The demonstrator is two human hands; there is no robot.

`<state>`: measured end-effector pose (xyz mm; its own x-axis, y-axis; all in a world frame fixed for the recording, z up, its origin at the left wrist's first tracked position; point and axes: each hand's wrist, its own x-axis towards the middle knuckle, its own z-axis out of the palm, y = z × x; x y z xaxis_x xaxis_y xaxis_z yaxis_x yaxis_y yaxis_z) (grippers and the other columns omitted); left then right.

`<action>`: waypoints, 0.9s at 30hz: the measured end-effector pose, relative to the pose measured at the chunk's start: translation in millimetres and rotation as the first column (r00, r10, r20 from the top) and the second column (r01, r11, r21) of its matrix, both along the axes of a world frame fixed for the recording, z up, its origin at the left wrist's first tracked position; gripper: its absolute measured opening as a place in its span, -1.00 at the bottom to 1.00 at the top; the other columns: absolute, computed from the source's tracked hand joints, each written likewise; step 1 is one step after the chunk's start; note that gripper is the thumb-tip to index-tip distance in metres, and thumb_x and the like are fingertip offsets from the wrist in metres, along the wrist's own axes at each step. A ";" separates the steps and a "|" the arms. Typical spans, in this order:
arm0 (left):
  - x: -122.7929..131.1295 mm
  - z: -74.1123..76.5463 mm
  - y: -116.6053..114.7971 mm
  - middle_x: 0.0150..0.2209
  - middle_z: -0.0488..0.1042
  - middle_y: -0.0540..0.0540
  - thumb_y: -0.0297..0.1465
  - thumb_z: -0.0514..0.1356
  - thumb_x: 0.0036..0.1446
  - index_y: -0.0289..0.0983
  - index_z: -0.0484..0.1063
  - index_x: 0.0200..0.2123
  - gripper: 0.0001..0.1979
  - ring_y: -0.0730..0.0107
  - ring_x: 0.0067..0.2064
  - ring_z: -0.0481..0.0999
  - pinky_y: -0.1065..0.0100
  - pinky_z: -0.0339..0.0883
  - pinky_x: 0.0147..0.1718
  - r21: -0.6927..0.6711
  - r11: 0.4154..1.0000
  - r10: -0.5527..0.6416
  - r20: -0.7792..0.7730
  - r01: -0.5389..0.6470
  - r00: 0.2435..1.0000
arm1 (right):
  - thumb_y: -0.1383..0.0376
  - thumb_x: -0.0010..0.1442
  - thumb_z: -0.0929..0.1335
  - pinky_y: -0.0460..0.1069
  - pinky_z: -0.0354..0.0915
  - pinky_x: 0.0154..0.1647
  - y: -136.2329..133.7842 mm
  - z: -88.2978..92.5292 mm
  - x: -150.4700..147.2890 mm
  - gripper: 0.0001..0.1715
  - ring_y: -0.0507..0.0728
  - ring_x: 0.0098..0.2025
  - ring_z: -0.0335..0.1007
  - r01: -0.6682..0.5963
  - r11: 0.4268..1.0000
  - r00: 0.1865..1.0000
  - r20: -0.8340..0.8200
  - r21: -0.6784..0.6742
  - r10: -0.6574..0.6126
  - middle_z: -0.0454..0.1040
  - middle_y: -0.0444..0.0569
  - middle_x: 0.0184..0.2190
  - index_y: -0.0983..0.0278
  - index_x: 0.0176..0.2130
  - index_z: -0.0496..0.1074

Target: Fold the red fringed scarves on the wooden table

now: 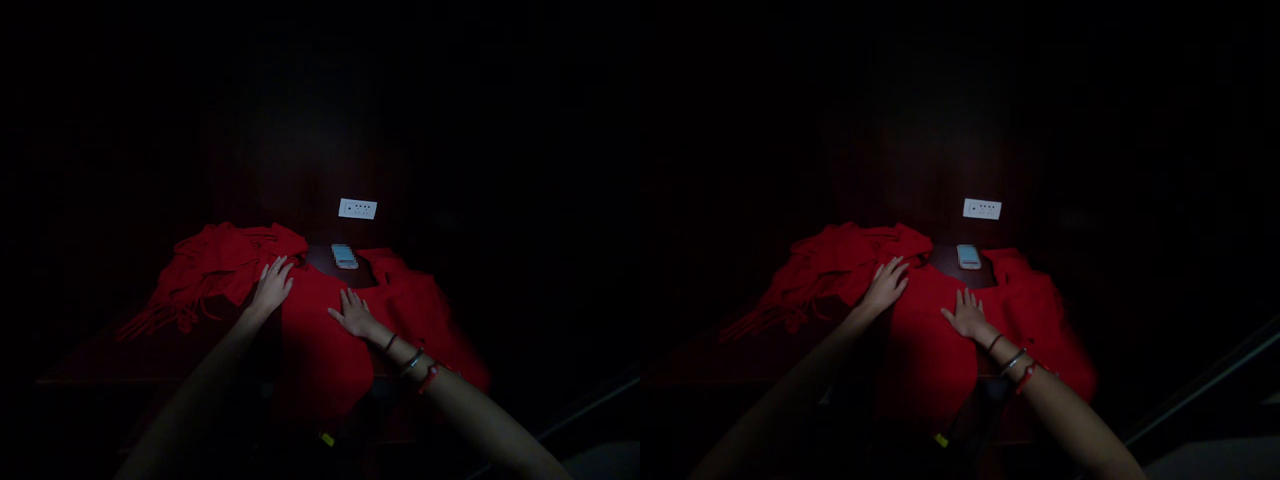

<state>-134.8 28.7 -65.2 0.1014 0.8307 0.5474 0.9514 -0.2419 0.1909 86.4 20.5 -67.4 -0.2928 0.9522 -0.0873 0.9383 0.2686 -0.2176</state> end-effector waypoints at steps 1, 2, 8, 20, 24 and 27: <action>0.3 0.4 -0.6 0.18 -0.05 -0.18 -0.29 -0.12 0.14 -0.31 0.10 0.07 -0.56 0.26 0.19 -0.12 0.16 -0.19 0.10 0.012 0.999 -0.042 0.001 0.042 0.999 | -0.11 0.08 0.02 0.18 -0.30 0.12 -0.9 -3.4 -1.5 -0.08 0.25 0.20 -0.41 0.006 1.000 1.000 0.006 0.012 -0.006 -0.32 0.21 0.20 0.47 0.18 -0.25; 1.7 0.2 -1.6 0.19 -0.08 -0.15 -0.25 -0.12 0.13 -0.29 0.06 0.09 -0.54 0.28 0.19 -0.14 0.19 -0.18 0.10 -0.018 0.992 -0.126 -0.020 0.126 0.992 | -0.11 0.07 0.02 0.17 -0.31 0.12 -1.5 -5.3 -1.9 -0.07 0.25 0.21 -0.41 0.008 1.000 1.000 0.002 0.017 -0.008 -0.32 0.21 0.20 0.47 0.18 -0.25; 14.0 -7.4 -6.5 0.18 -0.06 -0.04 -0.05 -0.13 0.07 -0.13 -0.02 0.12 -0.43 0.29 0.19 -0.13 0.15 -0.19 0.09 -0.455 0.796 -0.484 -0.082 0.399 0.871 | -0.05 0.10 0.06 0.11 -0.17 0.10 16.9 3.7 9.6 -0.16 0.22 0.19 -0.28 0.005 0.993 0.999 -0.052 0.114 0.001 -0.18 0.21 0.18 0.48 0.16 -0.12; 6.6 -10.9 0.4 0.15 0.04 -0.07 -0.23 -0.21 0.15 -0.19 0.00 0.12 -0.53 0.29 0.17 -0.05 0.05 -0.26 0.08 -0.466 0.856 -0.280 -0.054 0.224 0.959 | 0.37 0.14 0.13 -0.12 0.12 -0.19 73.0 24.1 31.9 -0.72 0.07 -0.18 0.27 -0.112 0.933 0.993 0.075 0.342 0.092 0.36 0.10 -0.19 0.37 -0.23 0.34; 10.4 -8.2 -1.4 0.16 0.01 -0.09 -0.46 -0.21 0.12 -0.22 -0.06 0.14 -0.52 0.35 0.17 -0.04 0.11 -0.21 0.09 -0.376 0.895 -0.284 -0.068 0.240 0.956 | 0.42 0.13 0.11 0.01 0.11 -0.13 62.2 8.0 25.0 -0.69 0.14 -0.15 0.24 -0.050 0.929 0.988 0.152 0.368 -0.007 0.32 0.15 -0.18 0.36 -0.19 0.33; 16.9 -4.9 -5.7 0.17 -0.02 -0.03 -0.55 -0.22 0.09 -0.19 -0.01 0.13 -0.49 0.45 0.18 -0.10 0.24 -0.24 0.11 -0.235 0.905 -0.385 -0.093 0.355 0.918 | 0.40 0.13 0.11 0.13 -0.04 0.02 49.4 -0.1 22.3 -0.61 0.20 -0.02 0.11 -0.029 0.867 0.995 0.098 0.497 -0.023 0.23 0.17 -0.06 0.34 -0.05 0.25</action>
